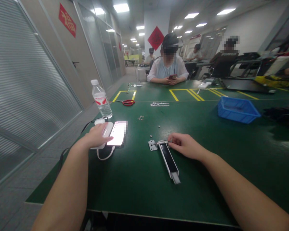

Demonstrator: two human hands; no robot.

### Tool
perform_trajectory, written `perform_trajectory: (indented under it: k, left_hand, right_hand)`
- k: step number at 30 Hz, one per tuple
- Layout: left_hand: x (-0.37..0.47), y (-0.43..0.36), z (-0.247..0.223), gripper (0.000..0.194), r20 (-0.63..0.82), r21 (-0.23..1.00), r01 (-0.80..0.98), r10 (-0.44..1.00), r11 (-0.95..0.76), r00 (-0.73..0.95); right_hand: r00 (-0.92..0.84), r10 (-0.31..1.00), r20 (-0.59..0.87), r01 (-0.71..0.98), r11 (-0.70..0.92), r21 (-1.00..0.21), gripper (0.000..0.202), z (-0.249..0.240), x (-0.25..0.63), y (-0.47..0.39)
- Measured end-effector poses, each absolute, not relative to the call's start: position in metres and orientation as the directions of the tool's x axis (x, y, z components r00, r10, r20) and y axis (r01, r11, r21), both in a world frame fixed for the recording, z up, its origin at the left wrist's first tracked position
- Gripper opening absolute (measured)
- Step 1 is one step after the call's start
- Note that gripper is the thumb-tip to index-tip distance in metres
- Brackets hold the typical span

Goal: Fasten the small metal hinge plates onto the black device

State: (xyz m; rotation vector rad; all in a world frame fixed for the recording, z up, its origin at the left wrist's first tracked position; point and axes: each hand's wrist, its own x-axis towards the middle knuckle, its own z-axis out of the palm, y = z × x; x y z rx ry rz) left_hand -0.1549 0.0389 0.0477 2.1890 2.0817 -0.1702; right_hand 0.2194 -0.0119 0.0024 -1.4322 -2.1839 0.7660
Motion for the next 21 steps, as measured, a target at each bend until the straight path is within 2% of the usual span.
perform_trajectory:
  k: [7, 21]
  left_hand:
    - [-0.1527, 0.0396, 0.0473, 0.081, -0.158, -0.017, 0.998, 0.986, -0.056, 0.052]
    - [-0.1538, 0.0409, 0.0423, 0.104, -0.149, -0.048, 0.998, 0.988, -0.047, 0.039]
  right_hand:
    - [-0.377, 0.926, 0.02, 0.695, 0.297, -0.655, 0.011, 0.0044, 0.2189, -0.0133]
    - [-0.372, 0.928, 0.03, 0.697, 0.301, -0.651, 0.012, 0.003, 0.219, -0.0129]
